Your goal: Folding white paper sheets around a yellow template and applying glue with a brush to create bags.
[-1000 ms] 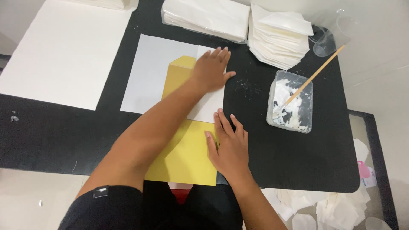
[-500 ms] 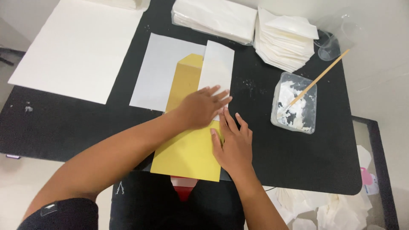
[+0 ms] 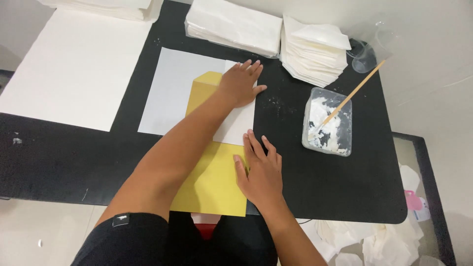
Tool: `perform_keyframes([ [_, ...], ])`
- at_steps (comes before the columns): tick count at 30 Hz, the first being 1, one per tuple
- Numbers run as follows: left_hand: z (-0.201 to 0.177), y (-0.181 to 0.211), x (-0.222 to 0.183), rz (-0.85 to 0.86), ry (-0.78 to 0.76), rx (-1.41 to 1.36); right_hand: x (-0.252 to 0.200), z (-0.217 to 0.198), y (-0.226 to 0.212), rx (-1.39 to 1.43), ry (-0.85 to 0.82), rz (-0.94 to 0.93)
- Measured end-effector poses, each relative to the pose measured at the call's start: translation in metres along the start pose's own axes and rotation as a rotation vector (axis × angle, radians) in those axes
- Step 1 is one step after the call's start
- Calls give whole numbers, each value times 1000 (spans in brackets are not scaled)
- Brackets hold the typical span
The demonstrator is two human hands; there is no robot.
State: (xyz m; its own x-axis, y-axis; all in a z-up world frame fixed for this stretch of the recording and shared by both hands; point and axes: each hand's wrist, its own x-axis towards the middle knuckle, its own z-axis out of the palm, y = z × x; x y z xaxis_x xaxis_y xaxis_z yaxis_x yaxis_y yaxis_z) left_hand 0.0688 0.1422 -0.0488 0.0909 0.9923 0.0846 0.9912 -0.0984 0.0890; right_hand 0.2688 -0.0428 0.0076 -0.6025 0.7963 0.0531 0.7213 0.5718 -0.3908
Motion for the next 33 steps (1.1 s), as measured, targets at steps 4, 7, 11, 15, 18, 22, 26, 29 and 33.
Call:
perform_keyframes([
  [4, -21, 9, -38, -16, -10, 56, 0, 2, 1, 9, 7, -5],
  [7, -38, 16, -86, 95, -91, 71, 0, 9, 6, -33, 35, -38],
  [11, -60, 17, -158, 176, -183, 20, 0, 23, 15, -159, 130, -96],
  [15, -68, 4, -201, 161, -205, -162, 1, 32, 21, -335, 264, -188],
  [18, -67, -6, -212, 180, -128, -209, 12, -3, -2, -324, -51, -89],
  [22, -68, -9, -214, 201, -66, -219, 65, 12, 28, -557, 276, -345],
  [26, -62, -10, -215, 212, -1, -227, 127, 2, 3, -200, 196, -305],
  [29, -60, -10, -215, 215, 45, -243, 152, 11, 0, -49, 85, -256],
  [33, -55, -11, -215, 232, 115, -290, 161, 22, 2, -42, -78, -178],
])
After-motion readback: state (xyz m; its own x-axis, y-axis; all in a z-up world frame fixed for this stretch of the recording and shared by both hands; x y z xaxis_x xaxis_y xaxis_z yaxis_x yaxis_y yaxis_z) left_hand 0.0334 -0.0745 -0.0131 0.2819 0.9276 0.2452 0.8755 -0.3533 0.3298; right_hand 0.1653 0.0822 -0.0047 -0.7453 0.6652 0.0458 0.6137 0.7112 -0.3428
